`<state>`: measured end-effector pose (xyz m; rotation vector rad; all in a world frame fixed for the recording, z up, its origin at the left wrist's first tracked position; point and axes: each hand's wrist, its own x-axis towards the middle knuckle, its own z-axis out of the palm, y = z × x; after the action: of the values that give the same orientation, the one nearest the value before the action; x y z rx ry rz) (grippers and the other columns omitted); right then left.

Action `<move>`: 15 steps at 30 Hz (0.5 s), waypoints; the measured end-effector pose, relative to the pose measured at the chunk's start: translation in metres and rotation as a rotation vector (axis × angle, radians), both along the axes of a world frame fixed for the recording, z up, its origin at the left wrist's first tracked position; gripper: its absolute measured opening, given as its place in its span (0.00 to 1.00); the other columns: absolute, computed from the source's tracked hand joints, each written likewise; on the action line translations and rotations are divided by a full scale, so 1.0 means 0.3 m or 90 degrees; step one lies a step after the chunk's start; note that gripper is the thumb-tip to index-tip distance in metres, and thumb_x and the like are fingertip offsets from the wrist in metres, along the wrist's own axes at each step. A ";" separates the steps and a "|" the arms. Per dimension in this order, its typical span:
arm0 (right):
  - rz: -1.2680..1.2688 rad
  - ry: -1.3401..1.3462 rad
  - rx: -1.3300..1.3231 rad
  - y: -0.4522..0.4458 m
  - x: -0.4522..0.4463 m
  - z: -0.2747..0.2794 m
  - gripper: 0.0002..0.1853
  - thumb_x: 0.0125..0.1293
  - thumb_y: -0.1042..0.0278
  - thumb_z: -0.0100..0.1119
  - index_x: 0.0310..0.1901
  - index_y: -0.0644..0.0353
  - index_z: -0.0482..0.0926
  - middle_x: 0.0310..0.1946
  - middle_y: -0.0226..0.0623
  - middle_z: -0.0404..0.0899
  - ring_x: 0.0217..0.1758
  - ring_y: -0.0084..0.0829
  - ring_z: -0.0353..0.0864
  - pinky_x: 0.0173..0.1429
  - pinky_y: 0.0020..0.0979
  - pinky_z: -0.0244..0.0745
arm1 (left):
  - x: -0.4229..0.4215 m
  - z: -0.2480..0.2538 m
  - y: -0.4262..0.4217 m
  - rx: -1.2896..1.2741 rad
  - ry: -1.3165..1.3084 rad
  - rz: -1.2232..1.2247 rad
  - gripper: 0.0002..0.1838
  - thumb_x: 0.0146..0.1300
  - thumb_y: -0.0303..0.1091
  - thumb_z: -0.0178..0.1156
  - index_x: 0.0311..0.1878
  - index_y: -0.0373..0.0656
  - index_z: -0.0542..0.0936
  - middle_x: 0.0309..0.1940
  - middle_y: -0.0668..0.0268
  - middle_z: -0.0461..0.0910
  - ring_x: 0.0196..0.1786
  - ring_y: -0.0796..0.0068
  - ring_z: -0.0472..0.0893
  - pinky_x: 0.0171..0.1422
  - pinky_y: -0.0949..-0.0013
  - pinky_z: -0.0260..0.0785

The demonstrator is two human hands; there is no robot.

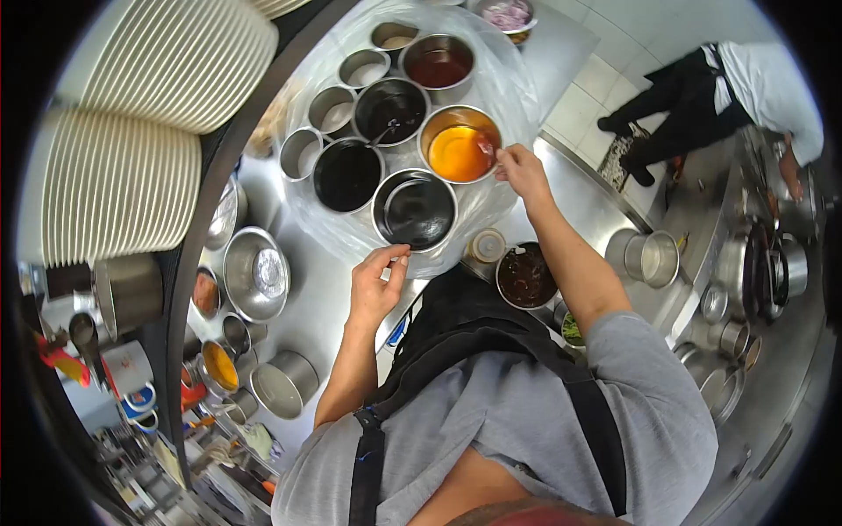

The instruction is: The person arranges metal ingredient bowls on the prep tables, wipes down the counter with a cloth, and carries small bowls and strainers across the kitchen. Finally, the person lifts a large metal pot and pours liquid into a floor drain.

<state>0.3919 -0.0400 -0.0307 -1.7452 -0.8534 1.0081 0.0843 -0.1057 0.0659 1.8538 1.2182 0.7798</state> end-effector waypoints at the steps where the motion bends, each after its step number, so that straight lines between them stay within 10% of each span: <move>1: 0.020 0.042 0.020 -0.030 0.005 0.018 0.14 0.64 0.63 0.55 0.36 0.70 0.75 0.30 0.41 0.78 0.30 0.29 0.82 0.31 0.28 0.80 | 0.026 0.006 0.011 0.000 -0.003 -0.021 0.08 0.59 0.25 0.58 0.41 0.38 0.82 0.35 0.61 0.83 0.39 0.72 0.82 0.45 0.72 0.72; 15: -0.846 -0.015 -0.118 -1.178 0.582 -0.163 0.22 0.66 0.55 0.54 0.38 0.73 0.77 0.27 0.42 0.80 0.20 0.28 0.79 0.24 0.29 0.75 | 0.541 0.051 0.289 -0.010 -0.002 -0.255 0.13 0.62 0.27 0.58 0.50 0.35 0.78 0.45 0.60 0.80 0.44 0.72 0.80 0.51 0.72 0.71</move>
<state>0.5665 -0.3935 -0.0795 -1.9247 0.4629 0.1431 0.2465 -0.0189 0.0812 1.9946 0.8076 0.5460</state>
